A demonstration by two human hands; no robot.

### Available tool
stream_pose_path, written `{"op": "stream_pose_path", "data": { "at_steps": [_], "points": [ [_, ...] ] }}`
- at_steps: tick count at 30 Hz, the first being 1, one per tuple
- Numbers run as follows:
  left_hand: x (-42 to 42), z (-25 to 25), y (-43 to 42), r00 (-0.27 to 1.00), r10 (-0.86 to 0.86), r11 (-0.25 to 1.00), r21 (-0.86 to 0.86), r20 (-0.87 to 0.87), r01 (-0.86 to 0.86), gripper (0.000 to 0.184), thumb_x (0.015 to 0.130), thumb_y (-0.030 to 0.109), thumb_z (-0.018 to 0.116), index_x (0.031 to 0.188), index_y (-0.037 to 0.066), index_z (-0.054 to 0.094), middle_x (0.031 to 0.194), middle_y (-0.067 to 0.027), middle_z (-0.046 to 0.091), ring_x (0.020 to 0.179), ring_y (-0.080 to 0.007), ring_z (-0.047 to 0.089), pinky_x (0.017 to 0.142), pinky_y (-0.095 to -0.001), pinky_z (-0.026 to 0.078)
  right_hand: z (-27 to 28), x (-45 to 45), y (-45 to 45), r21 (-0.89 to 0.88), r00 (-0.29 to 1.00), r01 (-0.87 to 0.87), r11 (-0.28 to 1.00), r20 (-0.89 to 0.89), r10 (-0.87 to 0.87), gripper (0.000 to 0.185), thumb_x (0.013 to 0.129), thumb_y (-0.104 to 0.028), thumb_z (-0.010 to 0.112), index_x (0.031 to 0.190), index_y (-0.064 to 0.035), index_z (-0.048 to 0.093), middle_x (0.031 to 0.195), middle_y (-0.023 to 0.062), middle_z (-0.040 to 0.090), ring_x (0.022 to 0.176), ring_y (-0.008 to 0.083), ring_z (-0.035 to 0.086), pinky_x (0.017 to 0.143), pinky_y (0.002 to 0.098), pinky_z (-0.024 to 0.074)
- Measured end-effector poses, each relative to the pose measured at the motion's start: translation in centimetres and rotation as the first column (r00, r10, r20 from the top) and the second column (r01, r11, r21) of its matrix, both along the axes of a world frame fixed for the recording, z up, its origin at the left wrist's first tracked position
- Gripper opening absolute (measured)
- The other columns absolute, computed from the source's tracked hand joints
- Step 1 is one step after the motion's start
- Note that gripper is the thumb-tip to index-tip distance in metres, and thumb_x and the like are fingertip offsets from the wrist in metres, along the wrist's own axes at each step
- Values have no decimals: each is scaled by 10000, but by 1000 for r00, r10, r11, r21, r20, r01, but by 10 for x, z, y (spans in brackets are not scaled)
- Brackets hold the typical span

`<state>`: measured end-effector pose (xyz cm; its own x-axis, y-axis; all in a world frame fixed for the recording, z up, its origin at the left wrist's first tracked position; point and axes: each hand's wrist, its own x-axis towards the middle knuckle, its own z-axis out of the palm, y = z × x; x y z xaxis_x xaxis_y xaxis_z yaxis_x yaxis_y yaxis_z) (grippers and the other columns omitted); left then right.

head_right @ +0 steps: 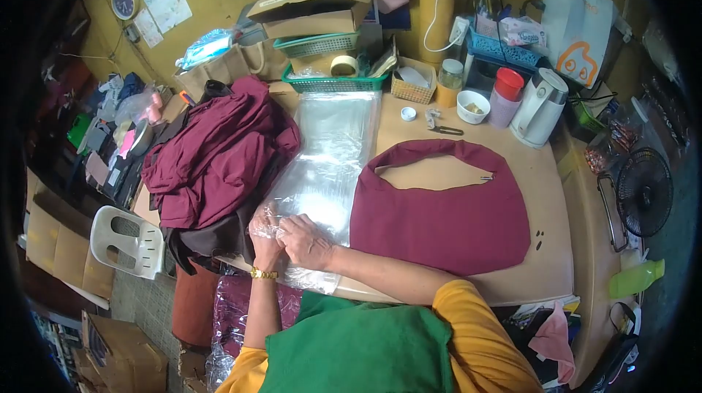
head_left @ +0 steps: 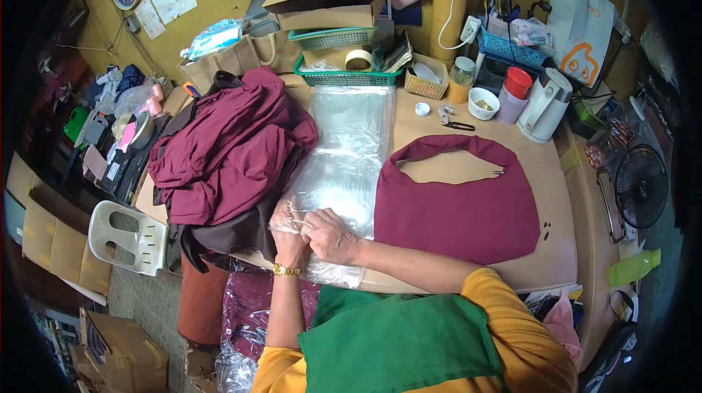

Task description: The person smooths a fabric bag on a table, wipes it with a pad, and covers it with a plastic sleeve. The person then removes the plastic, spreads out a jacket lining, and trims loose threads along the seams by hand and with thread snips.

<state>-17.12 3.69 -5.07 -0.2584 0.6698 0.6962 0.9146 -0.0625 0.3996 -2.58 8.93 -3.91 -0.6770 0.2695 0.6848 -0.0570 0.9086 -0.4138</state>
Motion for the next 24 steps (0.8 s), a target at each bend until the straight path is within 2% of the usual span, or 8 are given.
{"op": "stream_pose_path", "data": {
  "at_steps": [3, 5, 7, 10, 17, 19, 20, 24],
  "points": [
    [-8, -5, -3, 992, 81, 995, -56, -97, -87, 126, 942, 88, 552, 967, -19, 613, 855, -201, 646, 751, -368, 614, 685, -413, 486, -9, -4, 5, -47, 978, 56, 997, 203, -46, 320, 738, -127, 612, 1026, 9, 582, 1179, 225, 523, 1098, 377, 508, 968, 494, 381],
    [2, 34, -11, 693, 35, 961, -214, 720, 174, 151, 966, 125, 556, 951, -14, 612, 820, -175, 636, 711, -297, 579, 678, -354, 475, -14, -5, 6, -35, 970, 159, 987, 190, -150, 405, 776, -168, 617, 1127, 23, 550, 1300, 266, 474, 1221, 401, 456, 1060, 505, 324],
    [1, 26, -13, 846, 64, 950, -292, 529, 111, 200, 976, 176, 562, 956, -20, 597, 865, -159, 638, 739, -232, 606, 687, -367, 481, -14, -6, 5, -10, 952, 146, 989, 272, -138, 474, 806, -186, 617, 1217, 33, 529, 1363, 261, 445, 1319, 414, 379, 1118, 531, 253],
    [11, 4, -13, 997, 68, 991, -115, -44, -72, 137, 909, 64, 508, 922, -53, 576, 851, -279, 633, 823, -458, 622, 687, -480, 511, -24, -14, 6, 144, 916, 160, 977, 348, -201, 567, 820, -176, 585, 1343, 24, 490, 1407, 234, 435, 1361, 407, 350, 1118, 565, 229],
    [8, 16, -35, 893, 300, 916, -362, 336, -172, 320, 999, 187, 415, 857, -50, 577, 790, -246, 628, 773, -402, 642, 673, -465, 505, -29, -18, 10, 183, 875, 148, 972, 433, -215, 504, 882, -152, 494, 1384, -110, 503, 1474, 222, 373, 1397, 398, 309, 1120, 588, 201],
    [1, 9, -53, 169, 51, 998, -57, 984, 32, 278, 999, 191, 416, 887, -11, 570, 857, -151, 626, 841, -328, 660, 714, -417, 560, -34, -22, 11, 111, 896, 185, 976, 389, -214, 510, 912, -219, 473, 1421, -184, 479, 1529, 203, 307, 1435, 395, 250, 1139, 615, 148],
    [-10, -10, -63, -47, -120, 982, 126, 992, 138, 225, 992, 181, 413, 916, 27, 559, 932, -83, 587, 919, -283, 644, 784, -404, 581, -36, -22, 11, 111, 896, 186, 976, 388, -215, 510, 912, -219, 473, 1421, -184, 479, 1529, 203, 307, 1435, 395, 250, 1139, 615, 148],
    [3, -40, -80, -151, -192, 980, 197, 970, 18, 268, 1028, 250, 438, 914, 41, 560, 999, -86, 607, 979, -236, 626, 861, -378, 559, 1, -14, -9, -86, 877, 89, 992, 479, -37, 455, 969, -346, 437, 1392, -201, 522, 1584, 182, 214, 1483, 375, 112, 1142, 657, 49]
  ]
}}
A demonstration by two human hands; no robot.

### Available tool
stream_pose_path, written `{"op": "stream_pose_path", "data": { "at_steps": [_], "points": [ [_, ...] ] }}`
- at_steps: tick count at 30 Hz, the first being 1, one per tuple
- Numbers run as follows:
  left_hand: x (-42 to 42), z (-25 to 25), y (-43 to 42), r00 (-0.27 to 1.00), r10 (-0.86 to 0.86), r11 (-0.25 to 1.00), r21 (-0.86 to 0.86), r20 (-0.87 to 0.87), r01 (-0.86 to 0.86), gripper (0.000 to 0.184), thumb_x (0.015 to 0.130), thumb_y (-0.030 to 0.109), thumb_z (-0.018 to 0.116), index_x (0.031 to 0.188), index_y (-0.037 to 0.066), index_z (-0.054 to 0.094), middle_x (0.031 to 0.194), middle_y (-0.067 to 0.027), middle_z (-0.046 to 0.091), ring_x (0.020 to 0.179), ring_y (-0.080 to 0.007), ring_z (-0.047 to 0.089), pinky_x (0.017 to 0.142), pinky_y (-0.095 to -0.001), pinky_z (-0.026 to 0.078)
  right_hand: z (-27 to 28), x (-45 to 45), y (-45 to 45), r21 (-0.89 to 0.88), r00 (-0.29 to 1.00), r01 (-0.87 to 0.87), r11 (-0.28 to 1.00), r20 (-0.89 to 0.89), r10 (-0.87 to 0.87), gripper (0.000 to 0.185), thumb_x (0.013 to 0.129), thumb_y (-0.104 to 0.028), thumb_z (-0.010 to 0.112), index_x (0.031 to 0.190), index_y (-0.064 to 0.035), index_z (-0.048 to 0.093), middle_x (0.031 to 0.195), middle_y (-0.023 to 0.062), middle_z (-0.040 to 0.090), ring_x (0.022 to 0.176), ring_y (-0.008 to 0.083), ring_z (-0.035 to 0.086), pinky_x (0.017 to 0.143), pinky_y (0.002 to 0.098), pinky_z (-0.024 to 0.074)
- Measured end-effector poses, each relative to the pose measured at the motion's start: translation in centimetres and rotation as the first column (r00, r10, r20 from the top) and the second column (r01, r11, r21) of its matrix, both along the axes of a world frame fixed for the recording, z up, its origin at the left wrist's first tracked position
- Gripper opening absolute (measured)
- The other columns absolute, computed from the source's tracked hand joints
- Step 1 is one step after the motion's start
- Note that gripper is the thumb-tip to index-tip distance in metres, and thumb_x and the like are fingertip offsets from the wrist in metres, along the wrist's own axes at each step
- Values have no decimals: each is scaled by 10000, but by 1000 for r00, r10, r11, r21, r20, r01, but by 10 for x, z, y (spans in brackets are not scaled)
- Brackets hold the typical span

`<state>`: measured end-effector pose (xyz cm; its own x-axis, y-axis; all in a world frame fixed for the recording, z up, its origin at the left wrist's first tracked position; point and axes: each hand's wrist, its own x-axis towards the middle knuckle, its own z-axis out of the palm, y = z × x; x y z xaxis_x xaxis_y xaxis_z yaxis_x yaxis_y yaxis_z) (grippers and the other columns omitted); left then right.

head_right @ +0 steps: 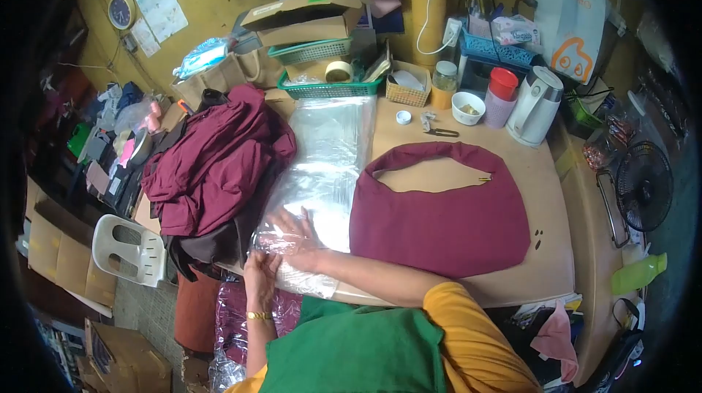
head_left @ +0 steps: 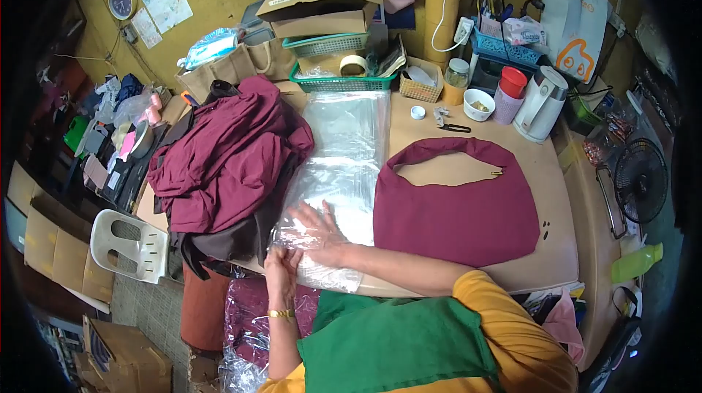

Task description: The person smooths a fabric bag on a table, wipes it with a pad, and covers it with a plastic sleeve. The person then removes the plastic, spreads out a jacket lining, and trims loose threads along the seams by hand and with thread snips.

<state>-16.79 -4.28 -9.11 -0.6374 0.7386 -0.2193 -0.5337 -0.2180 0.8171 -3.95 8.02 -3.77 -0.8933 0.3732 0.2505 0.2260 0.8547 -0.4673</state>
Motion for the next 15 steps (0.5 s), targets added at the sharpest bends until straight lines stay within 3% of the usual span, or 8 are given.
{"op": "stream_pose_path", "data": {
  "at_steps": [1, 3, 4, 6, 10, 11, 13, 15],
  "points": [
    [24, 36, 8, 998, 49, 995, -89, -30, -51, 313, 1049, 227, 398, 854, 48, 565, 874, -46, 618, 749, -166, 626, 732, -298, 561, 11, 4, -9, -109, 994, -99, 989, 39, 103, 429, 984, -362, 424, 1368, -218, 548, 1593, 174, 196, 1491, 365, 74, 1129, 682, 30],
    [8, 29, -5, 890, -225, 918, -393, -397, 57, 387, 1055, 244, 388, 790, 39, 582, 736, -46, 627, 662, -147, 604, 633, -291, 506, 3, 2, -10, -163, 989, -93, 982, 99, 110, 435, 1001, -415, 375, 1344, -255, 588, 1622, 147, 123, 1498, 367, 9, 1120, 696, -12],
    [10, 33, -7, 891, -225, 918, -392, -395, 59, 387, 1055, 244, 388, 790, 39, 582, 736, -46, 627, 662, -147, 604, 633, -291, 506, 6, 3, -3, -108, 976, -74, 991, 197, 94, 431, 997, -410, 382, 1345, -260, 588, 1620, 148, 128, 1497, 372, 0, 1117, 699, -20],
    [16, 57, -12, 600, -537, 760, -648, -592, 41, 449, 1059, 271, 378, 739, 23, 571, 602, -55, 571, 562, -131, 551, 538, -307, 435, 6, 4, 4, -73, 967, -39, 997, 247, 56, 437, 994, -410, 384, 1338, -246, 597, 1617, 152, 133, 1494, 379, -27, 1111, 702, -40],
    [18, 80, -28, 475, -514, 848, -506, -714, 157, 473, 1062, 320, 386, 714, 29, 517, 568, -25, 484, 468, -113, 453, 447, -294, 365, 7, -11, 18, -24, 944, -42, 999, 325, 48, 463, 1001, -447, 354, 1332, -240, 603, 1612, 155, 148, 1494, 377, -13, 1136, 664, -58],
    [18, 92, -37, 632, -499, 847, -489, -593, 209, 449, 1059, 318, 408, 715, 48, 508, 569, -3, 478, 476, -98, 447, 445, -270, 350, 3, -17, 22, -21, 945, -42, 999, 324, 47, 463, 1001, -447, 354, 1332, -240, 603, 1612, 155, 148, 1494, 377, -13, 1136, 664, -58],
    [15, 124, -53, 668, -446, 882, -422, -596, 212, 413, 1049, 299, 444, 716, 62, 507, 579, 7, 482, 481, -78, 435, 444, -247, 344, -2, -28, 25, -89, 976, 45, 995, 215, -25, 472, 980, -475, 375, 1367, -276, 557, 1548, 154, 318, 1493, 395, 19, 1112, 701, -74],
    [15, 150, -69, 730, -348, 933, -297, -589, 205, 391, 1036, 275, 481, 709, 61, 502, 575, 7, 475, 487, -71, 438, 436, -240, 341, 4, -26, 31, -114, 963, 32, 993, 270, 0, 478, 988, -492, 348, 1345, -280, 583, 1578, 143, 253, 1497, 377, 8, 1128, 675, -70]
  ]
}}
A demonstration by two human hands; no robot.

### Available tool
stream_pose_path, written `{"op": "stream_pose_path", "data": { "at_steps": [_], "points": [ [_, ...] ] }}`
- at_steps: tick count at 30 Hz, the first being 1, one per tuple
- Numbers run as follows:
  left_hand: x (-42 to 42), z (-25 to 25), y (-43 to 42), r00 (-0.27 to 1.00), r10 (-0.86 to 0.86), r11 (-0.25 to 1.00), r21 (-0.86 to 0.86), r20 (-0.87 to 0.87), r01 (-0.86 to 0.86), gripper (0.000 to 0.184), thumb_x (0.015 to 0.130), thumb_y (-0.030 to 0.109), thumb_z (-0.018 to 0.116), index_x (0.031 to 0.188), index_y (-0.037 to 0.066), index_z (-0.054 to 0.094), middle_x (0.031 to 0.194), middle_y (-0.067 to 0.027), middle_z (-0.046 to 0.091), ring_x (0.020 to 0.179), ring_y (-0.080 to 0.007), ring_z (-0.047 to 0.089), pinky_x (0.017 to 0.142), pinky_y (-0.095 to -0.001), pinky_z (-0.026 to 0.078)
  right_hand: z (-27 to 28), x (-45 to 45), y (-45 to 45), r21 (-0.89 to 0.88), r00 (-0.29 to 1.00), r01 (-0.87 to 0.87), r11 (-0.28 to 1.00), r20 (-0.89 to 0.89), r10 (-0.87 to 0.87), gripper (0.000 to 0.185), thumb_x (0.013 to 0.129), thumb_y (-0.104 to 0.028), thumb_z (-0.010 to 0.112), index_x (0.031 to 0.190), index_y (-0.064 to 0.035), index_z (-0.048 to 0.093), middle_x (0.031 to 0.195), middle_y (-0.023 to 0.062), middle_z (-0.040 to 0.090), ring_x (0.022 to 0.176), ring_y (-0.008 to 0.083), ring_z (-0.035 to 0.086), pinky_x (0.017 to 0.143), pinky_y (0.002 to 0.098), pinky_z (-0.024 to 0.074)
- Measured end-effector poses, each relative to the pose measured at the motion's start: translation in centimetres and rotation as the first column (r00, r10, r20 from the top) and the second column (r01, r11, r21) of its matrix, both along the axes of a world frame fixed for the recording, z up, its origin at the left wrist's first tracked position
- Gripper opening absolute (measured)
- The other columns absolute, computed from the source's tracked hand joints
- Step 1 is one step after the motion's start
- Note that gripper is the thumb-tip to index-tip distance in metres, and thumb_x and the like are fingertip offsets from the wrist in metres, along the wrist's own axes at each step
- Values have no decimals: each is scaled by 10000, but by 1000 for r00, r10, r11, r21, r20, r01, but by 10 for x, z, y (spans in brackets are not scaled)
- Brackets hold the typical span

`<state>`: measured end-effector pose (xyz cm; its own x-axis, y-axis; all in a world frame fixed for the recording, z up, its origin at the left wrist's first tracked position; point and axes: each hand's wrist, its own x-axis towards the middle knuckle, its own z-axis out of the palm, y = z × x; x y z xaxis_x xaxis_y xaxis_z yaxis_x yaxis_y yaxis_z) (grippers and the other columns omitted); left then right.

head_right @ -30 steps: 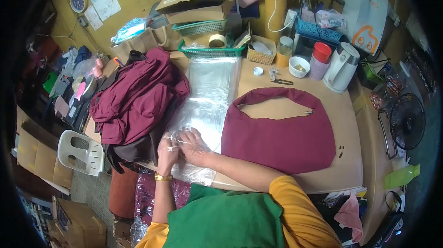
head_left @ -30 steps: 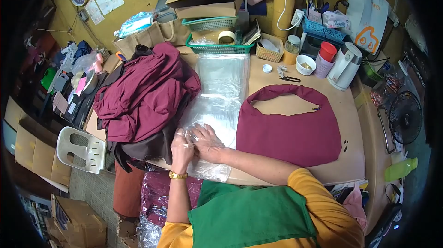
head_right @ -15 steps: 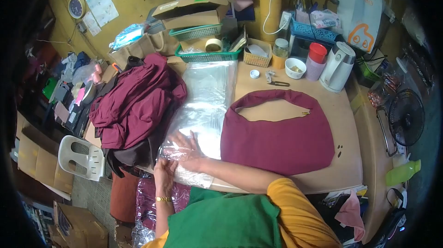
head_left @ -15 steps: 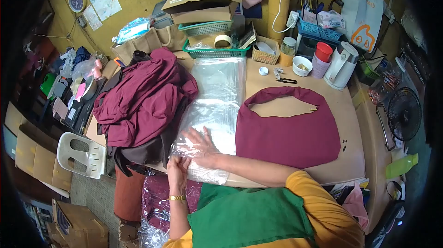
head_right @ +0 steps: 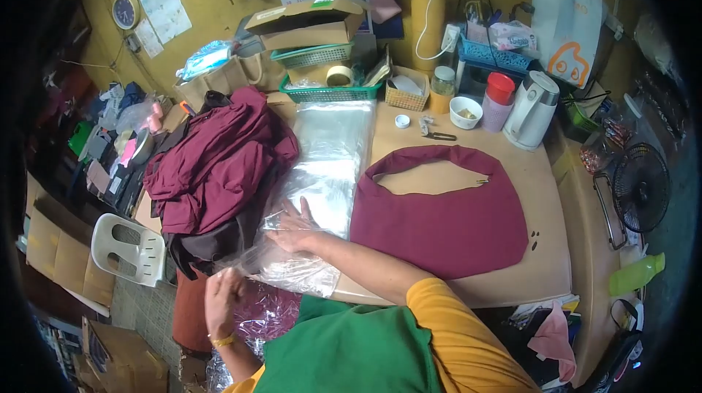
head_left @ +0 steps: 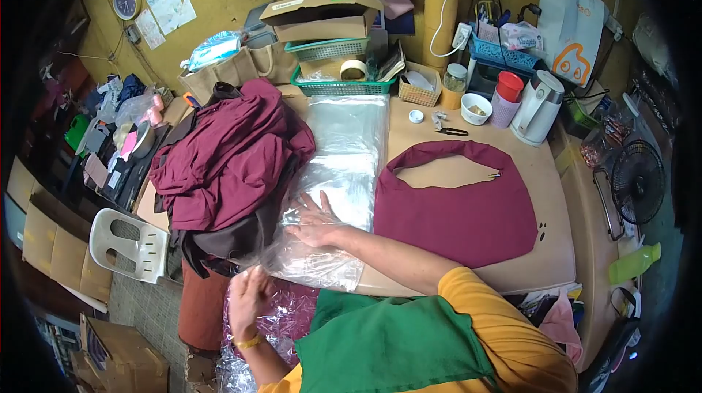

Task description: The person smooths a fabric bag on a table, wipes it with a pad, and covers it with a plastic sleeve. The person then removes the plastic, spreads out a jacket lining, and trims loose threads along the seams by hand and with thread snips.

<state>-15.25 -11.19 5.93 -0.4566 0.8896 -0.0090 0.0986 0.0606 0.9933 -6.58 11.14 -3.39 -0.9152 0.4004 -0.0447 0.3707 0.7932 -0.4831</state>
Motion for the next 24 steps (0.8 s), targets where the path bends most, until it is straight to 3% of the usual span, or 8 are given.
{"op": "stream_pose_path", "data": {
  "at_steps": [4, 5, 7, 11, 15, 18, 21, 24],
  "points": [
    [-14, 31, -49, 971, 199, 824, 514, 131, -238, 273, 1018, 251, 505, 824, 61, 530, 656, 21, 443, 530, -53, 371, 487, -192, 322, 23, -1, 7, 7, 961, -60, 998, 272, 56, 474, 994, -506, 331, 1328, -307, 602, 1616, 117, 169, 1503, 351, -11, 1142, 649, -73],
    [-25, 39, -62, 715, 594, 751, 573, -368, -329, 234, 1009, 221, 509, 841, 59, 523, 664, 21, 433, 526, -60, 357, 506, -189, 338, 15, -1, 5, 2, 988, -29, 1000, 153, 29, 476, 991, -505, 341, 1352, -305, 578, 1616, 111, 171, 1502, 353, 2, 1137, 665, -53],
    [-44, 70, -100, 113, 734, 662, 669, -670, -338, 195, 1000, 191, 513, 858, 57, 516, 673, 21, 423, 523, -67, 344, 525, -186, 354, -1, -2, 6, 54, 995, -25, 998, 98, 20, 464, 989, -493, 359, 1360, -310, 568, 1617, 108, 168, 1503, 351, 2, 1135, 671, -46],
    [-54, 112, -173, -317, 928, 195, 980, -195, -31, 95, 941, 87, 491, 949, 31, 568, 665, 6, 472, 611, -145, 494, 616, -254, 454, 0, 8, 0, 149, 999, -48, 988, 33, 43, 441, 986, -451, 417, 1383, -305, 543, 1574, 142, 272, 1496, 358, 45, 1116, 713, 24],
    [-31, 126, -159, -499, 770, 420, 905, -398, -73, 107, 921, 83, 519, 919, 28, 611, 700, -29, 532, 678, -174, 545, 640, -278, 471, 47, 23, -36, -104, 958, -283, 953, 8, 286, 467, 983, -447, 490, 1389, -222, 539, 1443, 219, 442, 1403, 377, 307, 1126, 565, 250],
    [-43, 32, -114, 198, 684, 728, 644, -702, -232, 138, 910, 133, 558, 893, 41, 658, 789, -58, 647, 689, -194, 603, 630, -288, 485, 57, 47, -70, -362, 882, -387, 848, -413, 226, 549, 964, -457, 569, 1360, -76, 544, 1388, 219, 496, 1242, 322, 530, 1062, 375, 398],
    [66, 14, 13, 530, -21, 1000, -22, -848, 4, 111, 781, 77, 677, 861, 0, 672, 721, -186, 628, 632, -366, 619, 590, -426, 503, 72, 100, -75, -756, 761, -558, 343, -631, -153, 407, 952, -328, 644, 1118, 44, 641, 1267, 121, 585, 1138, 157, 548, 968, 318, 455],
    [122, -56, 74, 582, -260, 957, -124, -771, 263, 140, 785, 96, 636, 811, -39, 658, 742, -269, 633, 664, -435, 629, 592, -476, 499, 50, 147, -60, -728, 780, -31, 685, -446, -439, 213, 938, -162, 636, 1009, 36, 666, 991, 84, 678, 930, 118, 612, 832, 275, 498]
  ]
}}
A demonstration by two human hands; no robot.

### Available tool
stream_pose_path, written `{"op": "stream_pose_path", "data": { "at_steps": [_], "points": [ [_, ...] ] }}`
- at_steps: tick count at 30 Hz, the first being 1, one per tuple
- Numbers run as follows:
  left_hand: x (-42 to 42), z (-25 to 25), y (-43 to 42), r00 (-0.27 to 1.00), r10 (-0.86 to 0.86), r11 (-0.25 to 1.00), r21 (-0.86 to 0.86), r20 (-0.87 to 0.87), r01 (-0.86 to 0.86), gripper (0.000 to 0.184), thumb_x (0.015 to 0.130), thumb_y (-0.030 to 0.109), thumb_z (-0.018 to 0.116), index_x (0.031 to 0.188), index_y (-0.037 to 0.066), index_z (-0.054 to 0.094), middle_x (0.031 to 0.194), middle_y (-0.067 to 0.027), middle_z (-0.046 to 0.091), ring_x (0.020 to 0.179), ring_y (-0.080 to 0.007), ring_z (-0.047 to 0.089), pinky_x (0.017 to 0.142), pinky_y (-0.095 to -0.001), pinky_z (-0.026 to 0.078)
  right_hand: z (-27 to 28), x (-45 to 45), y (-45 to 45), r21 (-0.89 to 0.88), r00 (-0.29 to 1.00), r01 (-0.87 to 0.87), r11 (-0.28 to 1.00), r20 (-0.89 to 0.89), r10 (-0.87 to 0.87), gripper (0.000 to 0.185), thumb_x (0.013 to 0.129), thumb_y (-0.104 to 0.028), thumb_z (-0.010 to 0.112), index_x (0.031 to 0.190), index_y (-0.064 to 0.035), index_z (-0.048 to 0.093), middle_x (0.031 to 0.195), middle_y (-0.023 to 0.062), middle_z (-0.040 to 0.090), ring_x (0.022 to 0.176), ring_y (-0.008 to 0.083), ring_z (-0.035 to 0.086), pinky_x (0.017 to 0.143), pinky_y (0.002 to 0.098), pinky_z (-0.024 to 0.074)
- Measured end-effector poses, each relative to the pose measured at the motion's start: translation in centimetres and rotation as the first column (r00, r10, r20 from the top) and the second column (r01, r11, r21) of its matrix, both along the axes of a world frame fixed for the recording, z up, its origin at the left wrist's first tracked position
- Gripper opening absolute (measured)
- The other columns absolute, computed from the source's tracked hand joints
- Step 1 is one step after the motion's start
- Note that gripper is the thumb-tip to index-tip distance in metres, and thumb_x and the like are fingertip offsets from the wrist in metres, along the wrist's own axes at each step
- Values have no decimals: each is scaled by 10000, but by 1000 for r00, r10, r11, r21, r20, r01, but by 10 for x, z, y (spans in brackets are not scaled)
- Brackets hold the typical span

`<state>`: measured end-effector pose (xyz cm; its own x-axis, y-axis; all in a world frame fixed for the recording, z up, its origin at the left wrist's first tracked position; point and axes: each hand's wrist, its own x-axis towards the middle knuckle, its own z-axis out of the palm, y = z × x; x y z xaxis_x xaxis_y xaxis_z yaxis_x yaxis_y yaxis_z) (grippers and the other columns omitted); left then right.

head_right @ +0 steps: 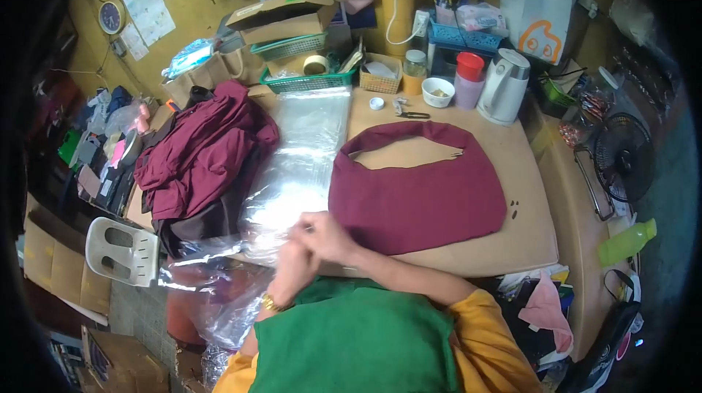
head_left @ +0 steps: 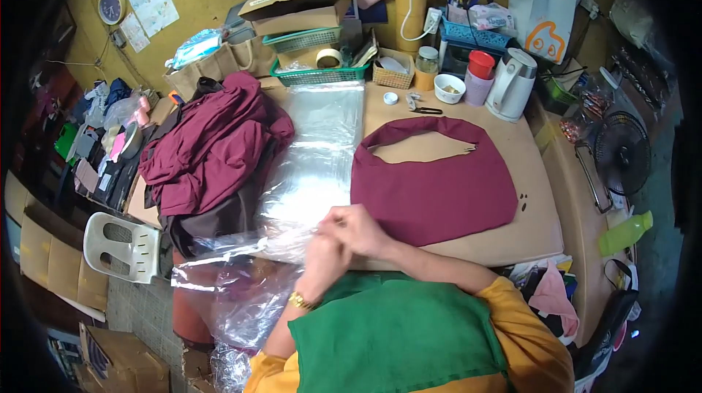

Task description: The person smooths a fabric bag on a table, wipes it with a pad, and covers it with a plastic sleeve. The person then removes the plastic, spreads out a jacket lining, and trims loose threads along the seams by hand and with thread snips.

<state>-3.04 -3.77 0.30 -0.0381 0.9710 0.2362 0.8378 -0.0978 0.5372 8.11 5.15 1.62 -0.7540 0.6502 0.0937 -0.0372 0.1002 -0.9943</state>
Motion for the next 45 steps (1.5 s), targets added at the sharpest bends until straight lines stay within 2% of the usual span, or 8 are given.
{"op": "stream_pose_path", "data": {
  "at_steps": [4, 8, 11, 14, 18, 28, 34, 45],
  "points": [
    [50, 57, 19, 897, -283, 958, 51, 340, 283, 280, 802, 170, 728, 883, -83, 640, 808, -205, 659, 668, -380, 623, 637, -446, 508, -18, 62, 24, -225, 884, 388, 894, -182, -430, 150, 951, -132, 597, 900, -3, 653, 723, 18, 638, 645, 55, 567, 578, 210, 451],
    [46, 81, 52, 980, -190, 897, 395, -58, 197, 511, 845, 288, 740, 1208, -23, 556, 1164, -217, 595, 1052, -373, 571, 908, -418, 446, -19, 114, 30, -160, 824, 505, 848, -202, -529, 186, 991, -161, 562, 854, -37, 583, 610, -50, 485, 525, 17, 416, 466, 209, 324],
    [36, 52, 84, 872, -486, 823, -304, 61, 480, 401, 913, 351, 664, 1074, -13, 620, 869, -158, 679, 846, -333, 657, 756, -407, 503, -18, 128, 37, -101, 752, 611, 785, -233, -616, 212, 1002, -182, 556, 843, -43, 562, 589, -68, 431, 505, 8, 360, 442, 217, 282],
    [46, 6, 84, 788, -491, 717, -340, 372, 608, 312, 948, 312, 624, 983, 4, 657, 739, -120, 679, 721, -262, 678, 670, -358, 522, -17, 141, 39, -119, 731, 645, 755, -192, -655, 220, 1002, -199, 566, 856, -35, 560, 627, -60, 449, 543, 12, 375, 474, 214, 319],
    [77, -51, 54, 883, -48, 993, 120, 467, -10, 195, 1010, 155, 518, 958, 4, 629, 634, -74, 613, 578, -124, 605, 539, -276, 470, -44, 138, 23, 30, 989, 130, 991, 73, -132, 376, 815, -159, 758, 1067, -15, 519, 878, 53, 582, 630, 91, 533, 565, 251, 473],
    [72, -47, 50, 483, -100, 951, 227, 870, -212, 271, 1058, 221, 414, 1022, 13, 584, 707, -47, 559, 615, -107, 524, 584, -260, 442, -14, 117, 5, -30, 891, -358, 933, 287, 351, 124, 849, -81, 669, 903, 29, 663, 842, 122, 715, 793, 193, 695, 720, 320, 533],
    [56, 15, 63, 834, -89, 860, -381, 544, 340, 295, 1018, 273, 534, 1017, -4, 635, 802, -9, 600, 750, -88, 513, 676, -249, 439, -9, 154, 51, 24, 976, 216, 976, 20, -216, 202, 813, 67, 687, 988, 4, 608, 879, 28, 643, 812, 86, 623, 719, 258, 519],
    [78, 15, 115, 982, -189, 981, -43, -24, 188, 348, 856, 266, 708, 1089, 17, 637, 1025, -172, 609, 955, -364, 591, 817, -473, 468, -31, 208, 89, -187, 797, 577, 795, -81, -598, 63, 921, -21, 623, 976, 8, 613, 740, 3, 617, 666, 50, 583, 600, 201, 470]
  ]
}}
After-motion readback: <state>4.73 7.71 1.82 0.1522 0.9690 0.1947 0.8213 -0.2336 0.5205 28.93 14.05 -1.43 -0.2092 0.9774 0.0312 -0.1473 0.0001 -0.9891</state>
